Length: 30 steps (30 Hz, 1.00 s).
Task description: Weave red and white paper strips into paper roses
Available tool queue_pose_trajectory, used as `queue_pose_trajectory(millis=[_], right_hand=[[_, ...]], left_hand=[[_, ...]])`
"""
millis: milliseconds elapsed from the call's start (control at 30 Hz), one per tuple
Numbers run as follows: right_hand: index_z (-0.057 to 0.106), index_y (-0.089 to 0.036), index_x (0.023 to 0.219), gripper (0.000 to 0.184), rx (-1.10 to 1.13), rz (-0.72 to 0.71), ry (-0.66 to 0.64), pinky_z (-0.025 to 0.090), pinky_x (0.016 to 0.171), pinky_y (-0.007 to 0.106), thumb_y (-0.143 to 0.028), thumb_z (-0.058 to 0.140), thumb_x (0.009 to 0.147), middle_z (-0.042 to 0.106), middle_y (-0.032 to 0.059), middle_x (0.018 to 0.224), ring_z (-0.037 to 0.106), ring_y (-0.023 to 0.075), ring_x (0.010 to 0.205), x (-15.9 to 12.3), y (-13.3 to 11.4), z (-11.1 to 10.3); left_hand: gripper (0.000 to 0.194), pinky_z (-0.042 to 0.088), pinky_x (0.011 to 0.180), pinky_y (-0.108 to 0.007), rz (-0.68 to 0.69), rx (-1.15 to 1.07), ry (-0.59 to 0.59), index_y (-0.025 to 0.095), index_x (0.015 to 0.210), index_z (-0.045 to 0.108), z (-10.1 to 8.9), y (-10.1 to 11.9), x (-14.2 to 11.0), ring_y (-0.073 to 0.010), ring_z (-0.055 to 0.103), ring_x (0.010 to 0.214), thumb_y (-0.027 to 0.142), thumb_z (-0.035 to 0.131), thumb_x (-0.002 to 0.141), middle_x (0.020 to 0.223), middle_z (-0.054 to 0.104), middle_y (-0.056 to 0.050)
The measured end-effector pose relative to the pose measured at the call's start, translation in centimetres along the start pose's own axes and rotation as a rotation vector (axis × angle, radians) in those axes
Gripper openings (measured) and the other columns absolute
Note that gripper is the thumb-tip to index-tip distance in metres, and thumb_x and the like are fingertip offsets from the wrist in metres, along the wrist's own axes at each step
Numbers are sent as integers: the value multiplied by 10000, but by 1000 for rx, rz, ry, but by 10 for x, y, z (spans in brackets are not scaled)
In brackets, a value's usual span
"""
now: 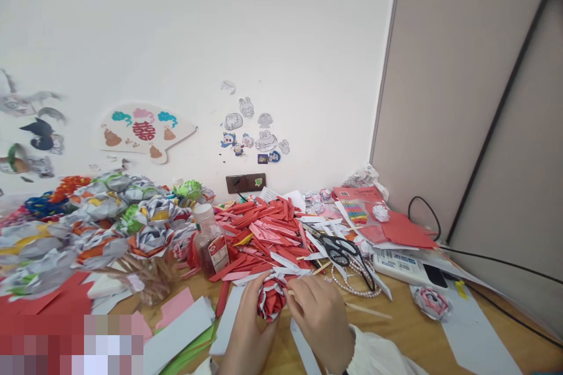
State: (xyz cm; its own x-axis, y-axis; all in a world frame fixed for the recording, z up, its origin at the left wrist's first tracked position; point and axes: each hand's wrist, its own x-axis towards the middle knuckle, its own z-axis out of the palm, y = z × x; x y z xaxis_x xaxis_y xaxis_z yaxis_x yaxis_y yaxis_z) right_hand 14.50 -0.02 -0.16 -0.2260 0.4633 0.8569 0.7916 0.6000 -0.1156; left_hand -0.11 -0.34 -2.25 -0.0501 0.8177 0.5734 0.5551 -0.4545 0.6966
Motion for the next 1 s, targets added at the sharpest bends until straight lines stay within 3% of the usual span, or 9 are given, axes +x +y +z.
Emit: queue_pose_trajectory(millis=[433,1000], right_hand=[[583,-199,842,304,76,26,-50,386,554,273,-183,296,942,632,25,690,585,164,618,0,-2,2],[617,-184,890,312,93,-56,-123,408,566,277,-168,310,944,635,28,692,587,166,638,-1,8,7]], left_hand=[[430,467,924,-459,37,79,-20,189,1162,479,2,-5,-3,-277,564,1108,145,488,734,1177,601,-138],[443,488,903,-455,97,109,-31,195,1164,459,3,-6,-1,-266,579,1085,108,458,731,1158,607,-133]])
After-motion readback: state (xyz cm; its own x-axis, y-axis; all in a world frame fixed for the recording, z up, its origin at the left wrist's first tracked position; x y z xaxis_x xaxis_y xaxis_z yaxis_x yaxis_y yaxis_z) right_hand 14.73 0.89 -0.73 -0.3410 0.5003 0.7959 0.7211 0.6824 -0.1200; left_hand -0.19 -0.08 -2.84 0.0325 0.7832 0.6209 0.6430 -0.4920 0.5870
